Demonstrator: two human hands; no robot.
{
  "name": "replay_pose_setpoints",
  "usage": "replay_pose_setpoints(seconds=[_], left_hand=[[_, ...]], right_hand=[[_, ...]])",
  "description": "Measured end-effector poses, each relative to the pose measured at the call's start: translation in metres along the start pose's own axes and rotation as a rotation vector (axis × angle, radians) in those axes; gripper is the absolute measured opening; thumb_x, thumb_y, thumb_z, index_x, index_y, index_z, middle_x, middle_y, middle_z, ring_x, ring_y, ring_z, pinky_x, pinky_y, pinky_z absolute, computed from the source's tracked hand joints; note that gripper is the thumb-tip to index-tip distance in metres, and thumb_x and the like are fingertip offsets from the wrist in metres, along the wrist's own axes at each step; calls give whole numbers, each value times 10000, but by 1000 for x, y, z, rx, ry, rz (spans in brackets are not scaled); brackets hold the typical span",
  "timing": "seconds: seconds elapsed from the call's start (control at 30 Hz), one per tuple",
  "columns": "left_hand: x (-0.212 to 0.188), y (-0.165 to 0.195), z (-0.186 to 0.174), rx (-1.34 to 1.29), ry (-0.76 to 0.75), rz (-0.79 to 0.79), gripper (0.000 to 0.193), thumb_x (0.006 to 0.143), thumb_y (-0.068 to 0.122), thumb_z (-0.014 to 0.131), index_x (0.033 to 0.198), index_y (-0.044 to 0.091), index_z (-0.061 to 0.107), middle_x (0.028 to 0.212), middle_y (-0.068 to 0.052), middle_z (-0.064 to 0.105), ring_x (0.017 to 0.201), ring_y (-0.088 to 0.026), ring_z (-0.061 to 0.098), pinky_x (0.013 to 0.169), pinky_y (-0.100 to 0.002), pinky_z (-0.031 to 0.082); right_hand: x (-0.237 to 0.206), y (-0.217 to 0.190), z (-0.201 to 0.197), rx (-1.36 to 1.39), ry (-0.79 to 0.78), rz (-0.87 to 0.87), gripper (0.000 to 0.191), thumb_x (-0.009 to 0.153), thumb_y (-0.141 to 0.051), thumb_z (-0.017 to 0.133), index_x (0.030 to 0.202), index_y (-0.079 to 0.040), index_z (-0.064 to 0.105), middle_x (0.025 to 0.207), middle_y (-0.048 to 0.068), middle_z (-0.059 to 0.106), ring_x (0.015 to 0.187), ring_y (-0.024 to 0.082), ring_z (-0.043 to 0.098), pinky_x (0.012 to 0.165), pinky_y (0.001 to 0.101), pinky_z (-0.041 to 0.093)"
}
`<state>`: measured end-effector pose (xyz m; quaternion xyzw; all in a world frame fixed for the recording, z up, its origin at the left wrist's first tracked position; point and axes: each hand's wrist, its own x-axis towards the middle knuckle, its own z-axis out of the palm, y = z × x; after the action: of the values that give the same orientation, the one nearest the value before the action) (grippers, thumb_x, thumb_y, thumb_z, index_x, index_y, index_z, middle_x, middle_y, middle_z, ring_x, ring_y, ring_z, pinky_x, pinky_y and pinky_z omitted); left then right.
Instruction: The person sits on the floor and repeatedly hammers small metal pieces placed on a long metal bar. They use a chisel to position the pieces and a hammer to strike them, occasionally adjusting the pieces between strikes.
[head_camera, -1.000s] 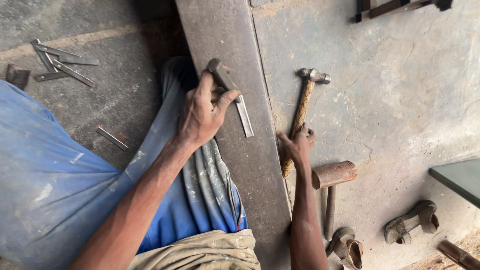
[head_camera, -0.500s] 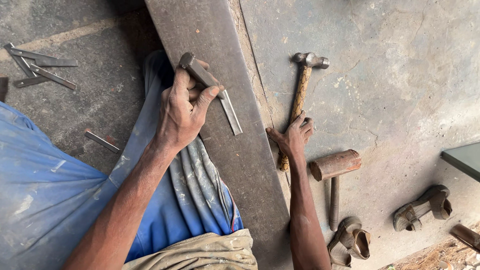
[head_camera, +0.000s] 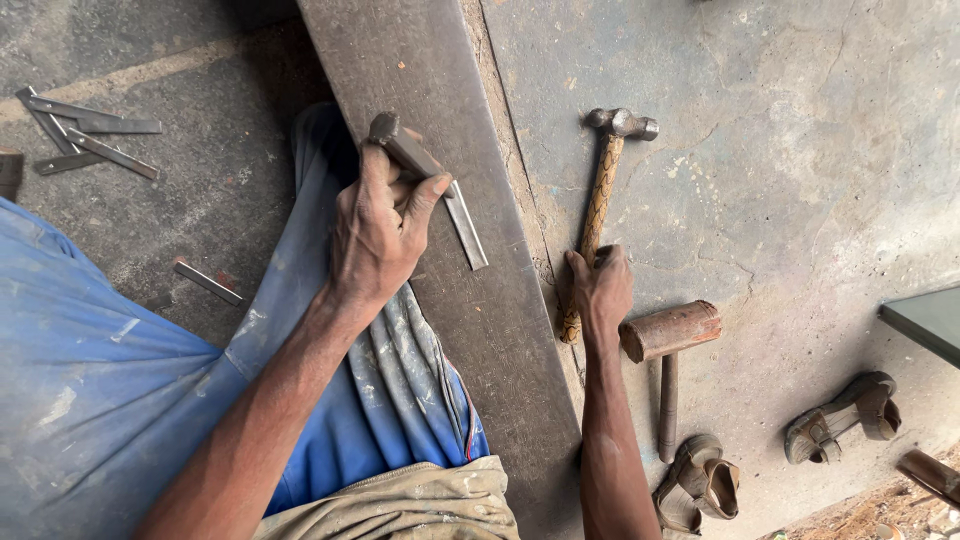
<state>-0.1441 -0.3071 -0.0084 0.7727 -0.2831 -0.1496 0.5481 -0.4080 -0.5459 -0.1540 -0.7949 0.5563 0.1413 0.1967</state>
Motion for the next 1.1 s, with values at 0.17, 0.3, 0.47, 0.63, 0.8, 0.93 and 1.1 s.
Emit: replay_pose_setpoints(seconds=[0.17, 0.3, 0.47, 0.63, 0.8, 0.93, 1.1], left_hand=[[2, 6, 1, -5, -18, 43, 438, 1119, 287, 553, 1395, -24, 413, 975, -160, 727, 885, -268, 790, 686, -323, 681], [6, 7, -6, -22, -42, 79, 402, 1122, 283, 553, 1369, -13, 438, 972, -161, 727, 884, -269, 792, 690, -346, 674], [10, 5, -9, -61, -65, 71, 438, 1117, 282, 560, 1383, -34, 415, 997, -188, 727, 938, -296, 791, 739, -360, 686], [10, -1, -8, -69, -93, 33, 455, 1106, 287, 563, 1386, -34, 404, 991, -197, 727, 937, -308, 793, 736, -365, 693], [6, -8, -5, -20, -81, 119, 438, 1130, 304, 548, 1403, -12, 416, 1000, -192, 716, 922, -302, 795, 692, -324, 707], [3, -11, -1, 156, -107, 225, 435, 1120, 276, 523, 1426, -11, 406, 1020, -211, 699, 821, -279, 778, 603, -286, 682], [1, -10, 3, 284, -40, 479, 345, 1150, 211, 481, 1417, -3, 437, 1101, -222, 701, 855, -278, 771, 663, -280, 676]], right_hand=[[6, 8, 4, 24, -48, 73, 494, 928, -536, 701, 1007, -55, 621, 740, 60, 631, 569, 166, 549, 531, 380, 494], [12, 14, 11, 25, -35, 88, 529, 917, -557, 712, 995, -39, 631, 739, 79, 632, 579, 175, 531, 530, 384, 471], [15, 23, 14, -10, -4, 47, 563, 937, -562, 707, 1000, -5, 654, 736, 85, 615, 594, 177, 522, 552, 390, 470], [18, 28, 20, -11, -10, 26, 539, 952, -550, 672, 1036, -18, 653, 722, 80, 614, 583, 175, 531, 553, 387, 478], [10, 17, 9, 169, -36, 113, 471, 950, -487, 626, 1058, -28, 632, 708, 49, 620, 549, 144, 535, 482, 320, 479], [-20, -6, -34, 310, -7, 198, 431, 1029, -473, 586, 1079, -45, 602, 713, 25, 543, 548, 129, 438, 429, 310, 358], [-93, -35, -122, 672, -229, 59, 351, 964, -408, 667, 921, -72, 572, 657, -5, 555, 487, 96, 503, 403, 282, 457]])
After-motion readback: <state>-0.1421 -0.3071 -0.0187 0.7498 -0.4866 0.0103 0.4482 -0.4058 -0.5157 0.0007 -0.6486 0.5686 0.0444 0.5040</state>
